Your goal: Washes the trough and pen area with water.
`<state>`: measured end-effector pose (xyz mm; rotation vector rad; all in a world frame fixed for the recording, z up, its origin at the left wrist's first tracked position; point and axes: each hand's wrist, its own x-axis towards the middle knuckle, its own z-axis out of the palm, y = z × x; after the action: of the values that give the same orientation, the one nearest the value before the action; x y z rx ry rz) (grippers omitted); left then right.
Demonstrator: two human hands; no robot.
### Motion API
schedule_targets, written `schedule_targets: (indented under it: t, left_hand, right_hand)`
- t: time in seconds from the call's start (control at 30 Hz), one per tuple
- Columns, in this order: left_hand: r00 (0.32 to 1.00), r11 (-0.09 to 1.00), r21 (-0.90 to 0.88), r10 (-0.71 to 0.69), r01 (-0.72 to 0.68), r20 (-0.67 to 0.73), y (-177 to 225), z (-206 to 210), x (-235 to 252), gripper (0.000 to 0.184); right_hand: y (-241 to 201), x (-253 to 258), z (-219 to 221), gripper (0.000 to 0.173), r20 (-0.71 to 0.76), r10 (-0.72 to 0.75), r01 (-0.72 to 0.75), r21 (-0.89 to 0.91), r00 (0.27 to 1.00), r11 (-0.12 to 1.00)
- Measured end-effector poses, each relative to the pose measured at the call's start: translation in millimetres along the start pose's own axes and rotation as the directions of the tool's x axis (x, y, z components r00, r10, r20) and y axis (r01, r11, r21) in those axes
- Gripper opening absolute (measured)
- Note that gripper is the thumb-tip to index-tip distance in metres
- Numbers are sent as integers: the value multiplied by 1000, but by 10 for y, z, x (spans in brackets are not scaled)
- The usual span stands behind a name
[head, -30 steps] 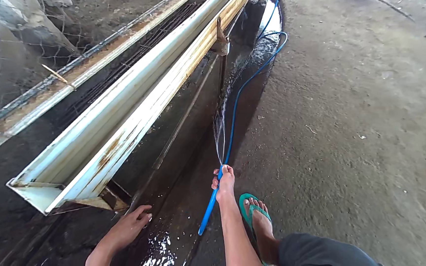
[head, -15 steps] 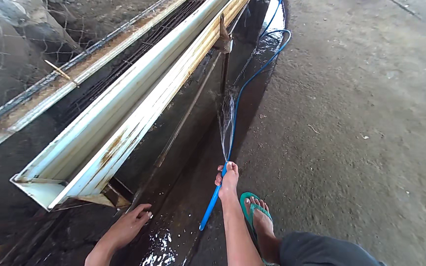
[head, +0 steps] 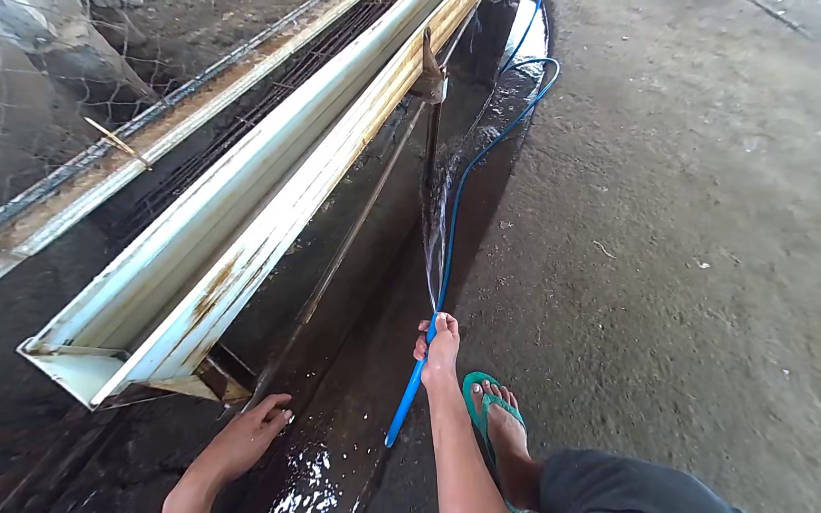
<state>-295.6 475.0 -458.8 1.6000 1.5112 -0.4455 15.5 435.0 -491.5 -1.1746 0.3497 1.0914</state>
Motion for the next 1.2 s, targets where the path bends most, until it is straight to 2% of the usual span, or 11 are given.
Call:
schedule_targets:
  t: [0.47, 0.93, 1.2]
  left_hand:
    - [1000, 1000, 0, -3, 3, 5, 8, -2, 1, 44]
    - [1000, 1000, 6, -7, 7, 15, -21, 1, 9, 45]
    - [1000, 1000, 4, -12, 12, 16, -42, 4, 29, 44]
  right_hand:
    - [308, -90, 86, 25, 58, 178, -160, -237, 982, 958]
    - [278, -117, 123, 22, 94, 64, -50, -138, 994, 989]
    - [423, -120, 111, 24, 64, 188, -169, -232, 980, 958]
